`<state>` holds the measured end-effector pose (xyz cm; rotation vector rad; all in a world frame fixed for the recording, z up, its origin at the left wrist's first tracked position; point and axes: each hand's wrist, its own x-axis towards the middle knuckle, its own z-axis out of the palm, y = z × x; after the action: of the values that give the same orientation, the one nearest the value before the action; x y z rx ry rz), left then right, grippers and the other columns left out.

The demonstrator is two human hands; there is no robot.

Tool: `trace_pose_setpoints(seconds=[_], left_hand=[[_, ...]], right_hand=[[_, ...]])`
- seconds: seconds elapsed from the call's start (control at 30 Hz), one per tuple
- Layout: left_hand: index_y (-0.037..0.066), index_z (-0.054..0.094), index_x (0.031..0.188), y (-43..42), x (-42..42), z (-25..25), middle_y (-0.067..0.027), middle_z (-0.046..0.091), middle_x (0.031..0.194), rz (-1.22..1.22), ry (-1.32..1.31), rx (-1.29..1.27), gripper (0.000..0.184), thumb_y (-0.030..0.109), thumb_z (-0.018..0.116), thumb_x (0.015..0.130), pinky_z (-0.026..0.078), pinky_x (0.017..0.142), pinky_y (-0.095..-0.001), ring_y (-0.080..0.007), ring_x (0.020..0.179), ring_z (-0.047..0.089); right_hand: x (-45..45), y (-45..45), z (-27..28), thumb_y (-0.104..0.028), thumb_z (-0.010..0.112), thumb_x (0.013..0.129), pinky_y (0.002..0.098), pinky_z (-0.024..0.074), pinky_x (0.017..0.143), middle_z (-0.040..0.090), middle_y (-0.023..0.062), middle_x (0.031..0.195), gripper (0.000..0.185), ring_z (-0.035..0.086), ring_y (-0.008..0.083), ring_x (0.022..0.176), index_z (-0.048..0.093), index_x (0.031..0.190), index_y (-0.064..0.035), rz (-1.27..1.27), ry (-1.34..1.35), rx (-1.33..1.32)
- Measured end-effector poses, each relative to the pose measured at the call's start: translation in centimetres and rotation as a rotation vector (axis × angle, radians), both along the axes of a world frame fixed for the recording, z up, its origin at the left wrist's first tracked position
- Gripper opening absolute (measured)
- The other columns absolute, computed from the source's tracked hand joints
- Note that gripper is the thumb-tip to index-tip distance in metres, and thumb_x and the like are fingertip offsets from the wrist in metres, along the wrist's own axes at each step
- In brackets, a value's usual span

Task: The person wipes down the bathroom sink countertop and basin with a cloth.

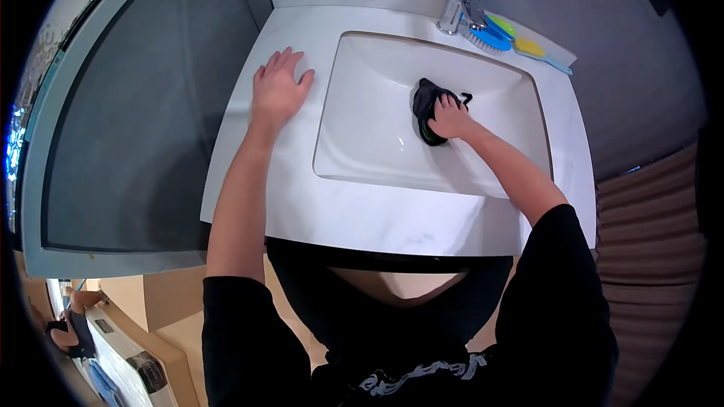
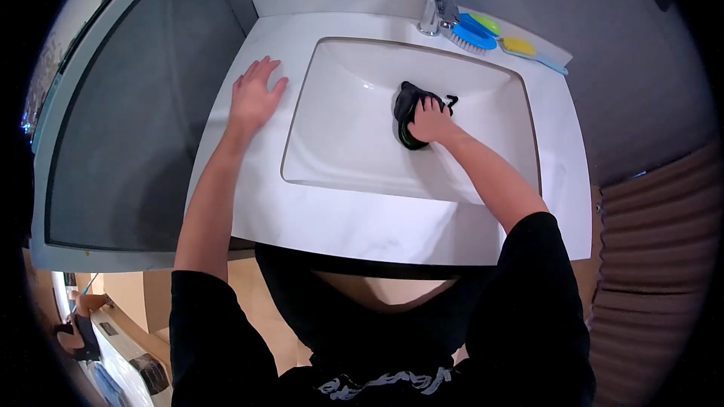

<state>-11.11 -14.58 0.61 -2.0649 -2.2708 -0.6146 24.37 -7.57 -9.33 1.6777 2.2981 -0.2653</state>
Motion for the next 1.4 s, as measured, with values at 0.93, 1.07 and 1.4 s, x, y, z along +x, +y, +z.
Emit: trace_pose_setpoints(seconds=[0.93,1.07,1.4], left_hand=[[0.015,0.051,0.137,0.1,0.0,-0.3,-0.0059,0.041,0.150,-0.004,0.010,0.028,0.050,0.036,0.055,0.091,0.022,0.116,-0.0429,-0.0231,0.141,0.032],[0.014,0.052,0.136,0.0,-0.1,-0.2,-0.0065,0.041,0.149,-0.013,0.011,0.032,0.050,0.036,0.055,0.092,0.022,0.115,-0.0431,-0.0236,0.141,0.032],[0.012,0.053,0.135,0.1,-0.1,-0.1,-0.0090,0.043,0.148,-0.025,0.001,0.040,0.051,0.037,0.054,0.090,0.022,0.115,-0.0440,-0.0252,0.140,0.034]], right_hand=[[4.1,-7.2,5.3,-0.042,0.029,0.102,0.0452,0.0149,0.118,0.009,0.0239,0.158,0.063,0.009,0.0368,0.147,0.020,0.150,-0.0015,0.489,0.127,-0.514],[2.8,-4.8,3.4,-0.041,0.032,0.101,0.0481,0.0199,0.116,0.013,0.0258,0.156,0.063,0.014,0.0377,0.146,0.023,0.150,-0.0035,0.461,0.020,-0.270],[4.7,0.8,-1.4,-0.033,0.049,0.094,0.0557,0.0294,0.108,0.020,0.0206,0.156,0.059,0.023,0.0357,0.144,0.032,0.147,-0.0110,0.464,0.028,0.078]])
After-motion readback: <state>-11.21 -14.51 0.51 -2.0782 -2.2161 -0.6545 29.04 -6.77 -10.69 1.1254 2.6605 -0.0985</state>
